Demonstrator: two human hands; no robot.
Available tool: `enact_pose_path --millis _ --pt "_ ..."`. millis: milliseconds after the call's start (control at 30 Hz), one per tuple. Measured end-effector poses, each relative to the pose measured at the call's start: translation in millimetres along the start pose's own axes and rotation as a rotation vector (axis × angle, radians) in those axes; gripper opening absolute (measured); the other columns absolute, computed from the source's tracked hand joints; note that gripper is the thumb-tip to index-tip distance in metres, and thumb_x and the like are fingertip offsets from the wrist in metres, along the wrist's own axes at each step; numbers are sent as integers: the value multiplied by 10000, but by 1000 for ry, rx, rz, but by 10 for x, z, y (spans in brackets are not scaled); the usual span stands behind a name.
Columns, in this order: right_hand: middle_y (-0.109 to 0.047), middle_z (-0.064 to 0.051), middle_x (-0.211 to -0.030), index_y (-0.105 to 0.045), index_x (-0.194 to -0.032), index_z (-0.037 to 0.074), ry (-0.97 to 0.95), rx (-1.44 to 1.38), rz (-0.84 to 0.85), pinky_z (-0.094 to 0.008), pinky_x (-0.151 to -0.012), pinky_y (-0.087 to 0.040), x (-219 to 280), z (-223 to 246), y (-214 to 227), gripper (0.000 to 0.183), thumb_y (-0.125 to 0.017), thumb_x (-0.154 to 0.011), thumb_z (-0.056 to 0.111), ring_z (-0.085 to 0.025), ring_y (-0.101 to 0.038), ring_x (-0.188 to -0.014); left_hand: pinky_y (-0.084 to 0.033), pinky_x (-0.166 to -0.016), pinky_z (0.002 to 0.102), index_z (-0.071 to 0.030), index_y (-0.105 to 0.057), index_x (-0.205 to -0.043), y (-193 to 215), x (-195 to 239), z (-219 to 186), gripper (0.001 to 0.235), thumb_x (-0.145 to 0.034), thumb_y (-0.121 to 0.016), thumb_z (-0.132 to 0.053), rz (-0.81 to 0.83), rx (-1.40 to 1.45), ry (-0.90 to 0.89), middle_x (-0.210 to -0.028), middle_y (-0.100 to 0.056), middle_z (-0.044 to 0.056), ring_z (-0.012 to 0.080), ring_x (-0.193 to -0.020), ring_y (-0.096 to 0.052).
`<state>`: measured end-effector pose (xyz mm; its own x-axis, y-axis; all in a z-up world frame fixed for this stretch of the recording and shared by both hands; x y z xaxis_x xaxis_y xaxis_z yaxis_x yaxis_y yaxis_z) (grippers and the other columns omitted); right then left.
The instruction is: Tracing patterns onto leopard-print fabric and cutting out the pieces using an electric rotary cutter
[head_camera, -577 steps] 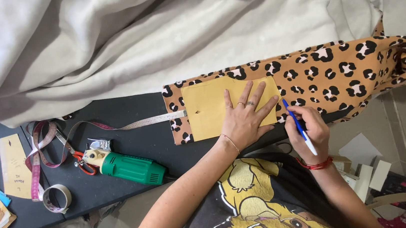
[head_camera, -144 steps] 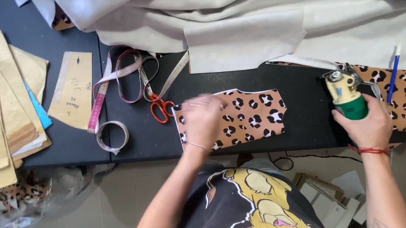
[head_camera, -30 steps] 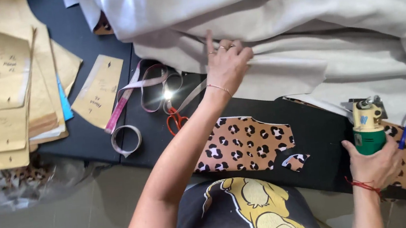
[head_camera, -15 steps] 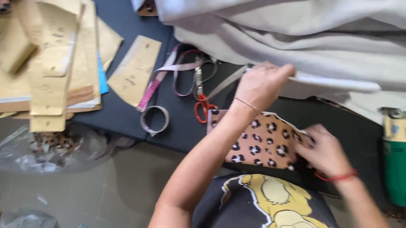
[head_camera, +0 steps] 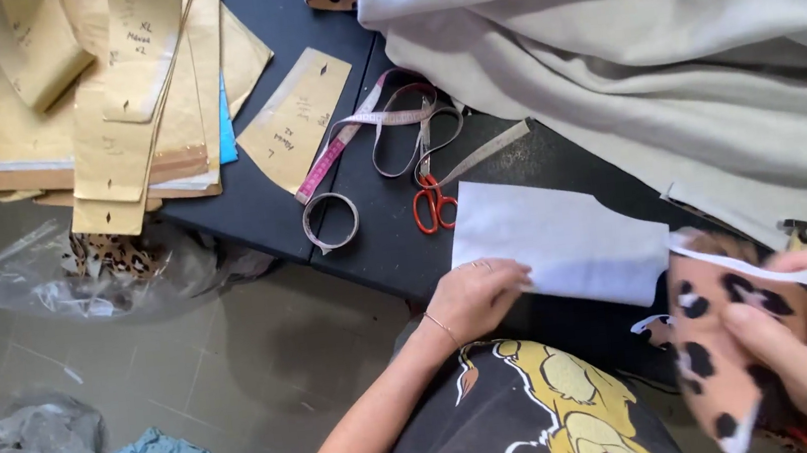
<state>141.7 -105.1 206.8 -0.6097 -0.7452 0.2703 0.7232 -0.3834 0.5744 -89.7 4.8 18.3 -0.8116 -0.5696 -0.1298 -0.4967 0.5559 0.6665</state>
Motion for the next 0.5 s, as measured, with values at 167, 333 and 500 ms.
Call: enact_pose_path --millis 167,333,500 --pt "-515 -89 -795 -498 -1091 40 -30 -83 -99 -217 -543 -368 84 293 -415 296 -567 -803 33 -140 -454 -583 -434 -707 240 -177 -602 -932 122 -60 128 166 -827 -476 -201 -85 417 471 -862 -648 -12 131 -760 -613" --pt "-545 -133 -932 -476 -1120 42 -81 -229 88 -271 -585 -467 -294 -192 -612 346 -553 -783 18 -198 -538 -715 -512 -714 496 -76 -474 -1098 112 25 213 435 -851 -334 -406 -420 1589 878 -1052 -575 120 250 -857 -570" --pt "-569 -87 -902 -526 -1079 87 -262 -139 129 -307 -582 -487 -776 -1425 -986 319 -608 -771 88 -161 -542 -712 -497 -718 350 -197 -470 -1174 203 -56 110 625 -695 -313 -567 -299 1473 1137 -1043 -573 49 191 -914 -570"
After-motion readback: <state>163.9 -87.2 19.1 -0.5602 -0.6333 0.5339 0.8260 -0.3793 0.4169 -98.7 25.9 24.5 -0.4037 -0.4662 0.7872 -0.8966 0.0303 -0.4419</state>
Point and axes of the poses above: each hand's wrist, its own x-axis away from the middle knuckle, its own y-axis out of the back of the hand, z = x × y, the point moved 1 cm from there along -x, towards the middle knuckle
